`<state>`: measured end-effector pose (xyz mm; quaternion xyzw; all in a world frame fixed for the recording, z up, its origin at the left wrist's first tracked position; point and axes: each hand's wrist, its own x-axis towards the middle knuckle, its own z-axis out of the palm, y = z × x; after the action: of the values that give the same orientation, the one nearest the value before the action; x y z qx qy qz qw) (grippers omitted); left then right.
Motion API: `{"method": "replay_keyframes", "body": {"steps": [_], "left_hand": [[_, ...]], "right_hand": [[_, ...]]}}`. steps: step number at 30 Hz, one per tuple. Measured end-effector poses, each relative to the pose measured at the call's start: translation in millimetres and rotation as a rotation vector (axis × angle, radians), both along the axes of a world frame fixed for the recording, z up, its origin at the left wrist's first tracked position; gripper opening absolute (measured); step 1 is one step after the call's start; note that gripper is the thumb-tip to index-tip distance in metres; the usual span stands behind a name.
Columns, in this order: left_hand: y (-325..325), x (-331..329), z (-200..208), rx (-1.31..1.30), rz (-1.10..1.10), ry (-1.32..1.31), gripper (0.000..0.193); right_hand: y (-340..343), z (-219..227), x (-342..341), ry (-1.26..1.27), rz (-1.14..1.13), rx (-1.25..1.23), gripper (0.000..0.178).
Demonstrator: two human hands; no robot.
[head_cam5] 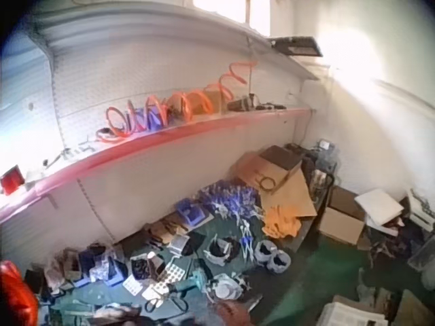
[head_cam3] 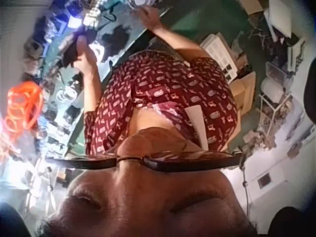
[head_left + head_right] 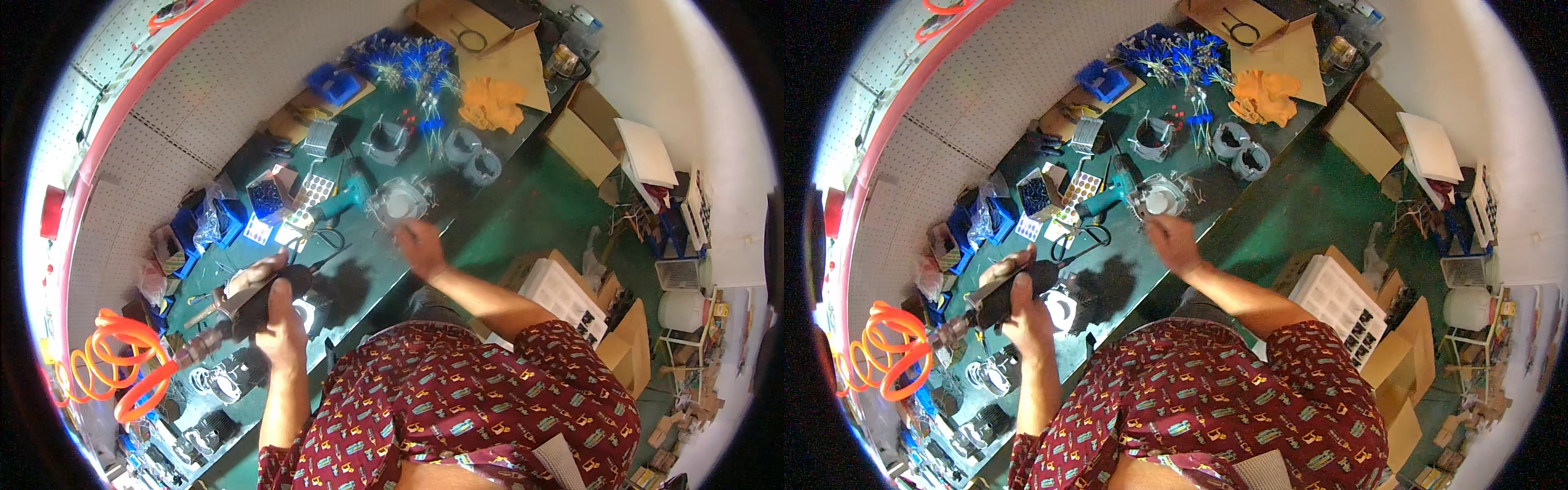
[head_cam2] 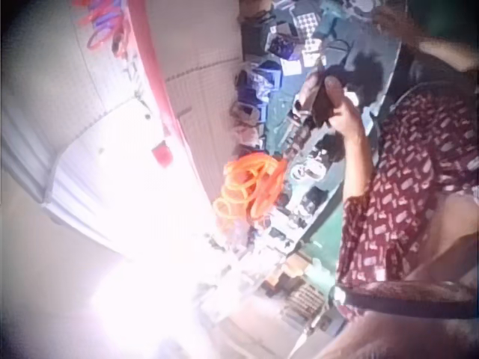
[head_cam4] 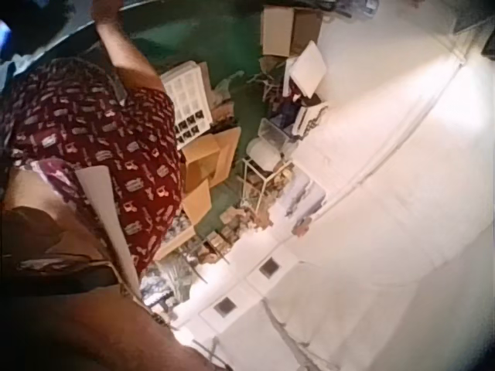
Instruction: The person uses a cordless drill to fasten screws into a metal component on a workbench, then switches to a pneumatic air gun to blow away debris from the same component. The person repeats these steps on additional metal parts, handling each one individually.
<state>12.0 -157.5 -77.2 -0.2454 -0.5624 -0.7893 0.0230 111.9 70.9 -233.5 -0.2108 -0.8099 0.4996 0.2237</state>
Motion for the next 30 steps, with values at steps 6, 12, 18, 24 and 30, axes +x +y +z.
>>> {"method": "replay_keyframes", "body": {"steps": [6,12,18,24,30], "left_hand": [[61.8,-2.9,-22.1,-0.11,0.046,-0.112,0.026],[95.3,-1.4,-47.7,-0.248,0.111,-0.097,0.026],[109.6,6.5,-52.5,-0.227,0.162,-0.163,0.026],[114.3,6.6,-53.1,-0.328,0.193,-0.118,0.025],[121.2,6.3,-48.0,-0.432,0.198,-0.046,0.026]], "right_hand": [[93.3,-20.3,-20.0,0.189,-0.192,0.227,0.031],[118.2,-57.4,-40.3,0.083,0.102,0.102,0.042],[119.0,-74.2,-43.4,0.125,0.192,-0.004,0.039],[120.6,-72.3,-44.3,0.166,0.178,0.052,0.033],[120.9,-68.7,-45.8,0.158,0.184,0.015,0.033]]}}
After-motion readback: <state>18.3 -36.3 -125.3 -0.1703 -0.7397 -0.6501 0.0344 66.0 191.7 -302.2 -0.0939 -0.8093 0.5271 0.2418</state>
